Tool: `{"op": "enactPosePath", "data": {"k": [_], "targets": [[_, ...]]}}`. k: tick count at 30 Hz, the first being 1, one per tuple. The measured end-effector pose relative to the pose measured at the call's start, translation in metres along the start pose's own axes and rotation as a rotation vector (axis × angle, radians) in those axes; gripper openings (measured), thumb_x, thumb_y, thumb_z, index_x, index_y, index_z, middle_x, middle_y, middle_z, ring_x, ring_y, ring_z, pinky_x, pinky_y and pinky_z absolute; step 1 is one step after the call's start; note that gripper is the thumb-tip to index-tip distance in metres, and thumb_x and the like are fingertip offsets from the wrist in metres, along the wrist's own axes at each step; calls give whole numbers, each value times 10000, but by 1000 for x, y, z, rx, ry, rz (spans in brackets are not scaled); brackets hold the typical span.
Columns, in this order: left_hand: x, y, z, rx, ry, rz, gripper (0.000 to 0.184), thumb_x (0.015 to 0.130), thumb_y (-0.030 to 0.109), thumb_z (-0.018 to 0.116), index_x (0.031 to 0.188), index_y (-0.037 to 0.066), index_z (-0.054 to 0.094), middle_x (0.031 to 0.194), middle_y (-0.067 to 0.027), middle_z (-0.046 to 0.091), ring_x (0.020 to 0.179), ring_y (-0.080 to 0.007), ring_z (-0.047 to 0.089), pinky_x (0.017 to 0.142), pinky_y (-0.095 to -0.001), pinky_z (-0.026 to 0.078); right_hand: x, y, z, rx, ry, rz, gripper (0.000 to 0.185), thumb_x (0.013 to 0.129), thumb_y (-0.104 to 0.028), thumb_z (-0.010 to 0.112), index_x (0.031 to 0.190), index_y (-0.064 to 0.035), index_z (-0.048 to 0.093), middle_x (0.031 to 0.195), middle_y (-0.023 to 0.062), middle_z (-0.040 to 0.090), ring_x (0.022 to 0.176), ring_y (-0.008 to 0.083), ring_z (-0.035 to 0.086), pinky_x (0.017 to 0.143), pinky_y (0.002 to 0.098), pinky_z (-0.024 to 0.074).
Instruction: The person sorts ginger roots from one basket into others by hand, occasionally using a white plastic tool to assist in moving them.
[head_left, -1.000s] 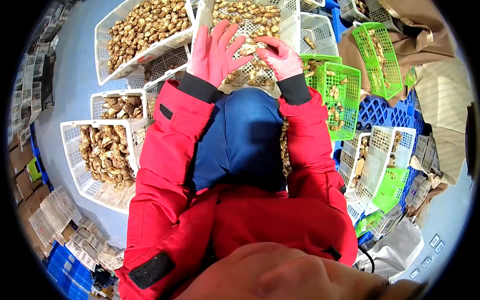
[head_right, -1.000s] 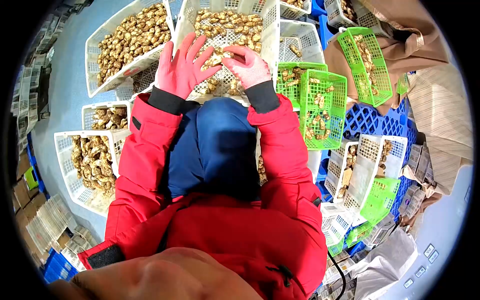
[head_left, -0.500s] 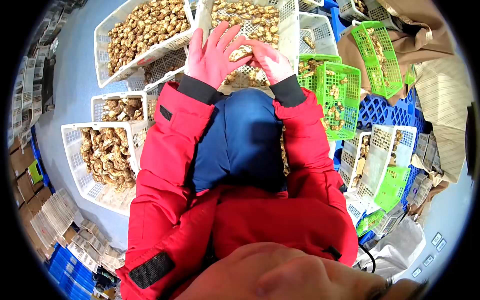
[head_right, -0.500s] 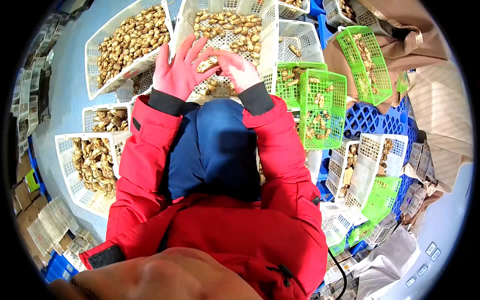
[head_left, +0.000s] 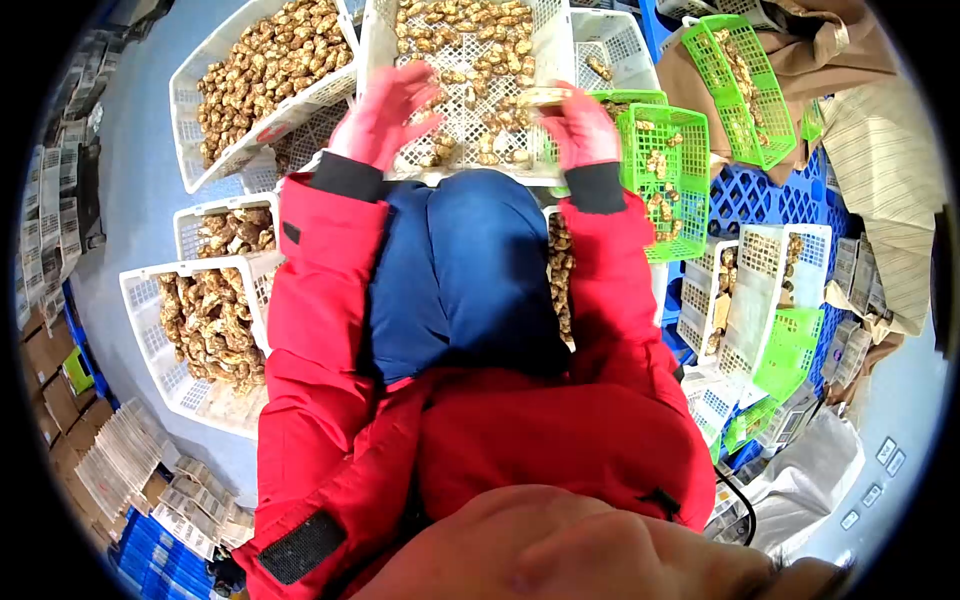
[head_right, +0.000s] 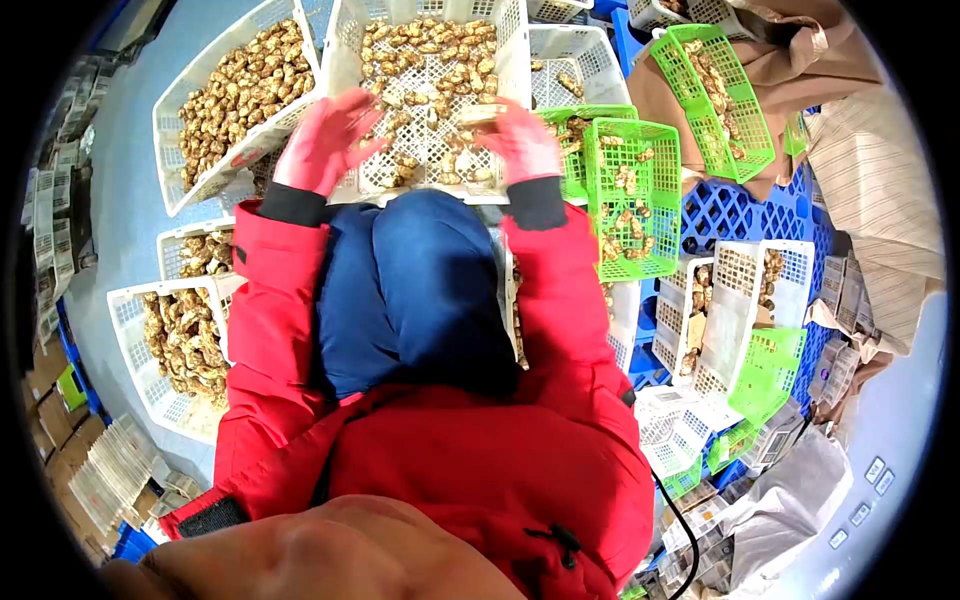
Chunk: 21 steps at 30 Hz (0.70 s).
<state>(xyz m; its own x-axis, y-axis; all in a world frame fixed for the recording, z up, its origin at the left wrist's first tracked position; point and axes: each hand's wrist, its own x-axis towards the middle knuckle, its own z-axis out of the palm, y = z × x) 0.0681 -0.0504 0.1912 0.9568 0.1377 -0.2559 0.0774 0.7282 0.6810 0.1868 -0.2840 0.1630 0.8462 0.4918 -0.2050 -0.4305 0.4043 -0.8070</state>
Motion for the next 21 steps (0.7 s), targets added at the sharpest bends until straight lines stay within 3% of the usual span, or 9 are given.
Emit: {"op": "enactPosePath", "data": {"k": [2, 3, 4, 8, 13, 14, 15, 16, 21], "targets": [[-2, 4, -57, 95, 187, 103, 504, 860, 392, 451, 1240, 67, 387, 1267, -83, 391, 1154, -218, 369, 917, -406, 351, -19, -20, -53, -505, 171, -280, 321, 832, -131, 508, 1127, -8, 480, 1087, 126, 529, 935, 201, 550, 781, 285, 474], [-3, 3, -85, 284, 380, 128, 513, 851, 399, 465, 1251, 91, 378, 1268, -72, 391, 1157, -206, 363, 911, -394, 339, -15, -19, -98, 333, 149, -93, 364, 852, -185, 504, 1178, -37, 439, 1163, 139, 488, 1047, 226, 490, 822, 322, 463], [-5, -2, -103, 471, 574, 149, 524, 841, 407, 480, 1263, 116, 370, 1270, -60, 392, 1160, -195, 356, 905, -382, 328, -29, -13, -141, 523, 482, -15, 409, 864, -249, 498, 1209, -51, 403, 1198, 164, 460, 1121, 239, 429, 850, 356, 449], [5, -62, -167, 394, 500, -82, 622, 809, 297, 581, 1282, 21, 287, 1196, -101, 432, 1075, -164, 423, 891, -280, 354, -20, 11, -133, 300, 500, 97, 459, 866, -274, 495, 1243, -47, 366, 1206, 190, 443, 1061, 235, 484, 804, 324, 475], [6, -83, -183, 251, 413, 12, 602, 807, 25, 525, 1320, 65, 213, 1163, -65, 443, 1010, -146, 471, 859, -251, 393, 82, 51, -28, -287, 51, 323, 355, 827, -77, 480, 1166, 21, 446, 976, 183, 574, 818, 200, 596, 624, 237, 492], [5, -85, -187, 257, 422, -13, 599, 806, 21, 520, 1320, 68, 216, 1162, -63, 439, 1002, -146, 472, 850, -250, 395, 110, 79, -28, -565, -19, 358, 373, 801, -179, 531, 1140, -26, 498, 995, 171, 584, 843, 212, 597, 660, 262, 479], [4, -86, -189, 262, 430, -38, 596, 806, 16, 516, 1320, 71, 220, 1162, -62, 435, 993, -146, 473, 840, -248, 397, 129, 92, -13, -1436, -20, 184, 431, 756, -349, 561, 1111, -105, 545, 1014, 136, 592, 898, 228, 583, 754, 313, 457], [3, -86, -189, 267, 437, -63, 594, 805, 12, 512, 1320, 75, 223, 1161, -60, 432, 984, -146, 475, 830, -246, 399, 147, 127, -19, -1624, 32, 146, 536, 703, -452, 556, 1158, -172, 511, 1068, 99, 576, 976, 236, 552, 839, 342, 419], [3, -86, -186, 393, 463, -106, 566, 806, 0, 497, 1309, 66, 246, 1158, -61, 434, 970, -136, 473, 815, -244, 400, 163, 158, -11, -1785, -33, 313, 536, 721, -444, 535, 1187, -189, 469, 1089, 80, 567, 1001, 253, 536, 865, 361, 403]]}}
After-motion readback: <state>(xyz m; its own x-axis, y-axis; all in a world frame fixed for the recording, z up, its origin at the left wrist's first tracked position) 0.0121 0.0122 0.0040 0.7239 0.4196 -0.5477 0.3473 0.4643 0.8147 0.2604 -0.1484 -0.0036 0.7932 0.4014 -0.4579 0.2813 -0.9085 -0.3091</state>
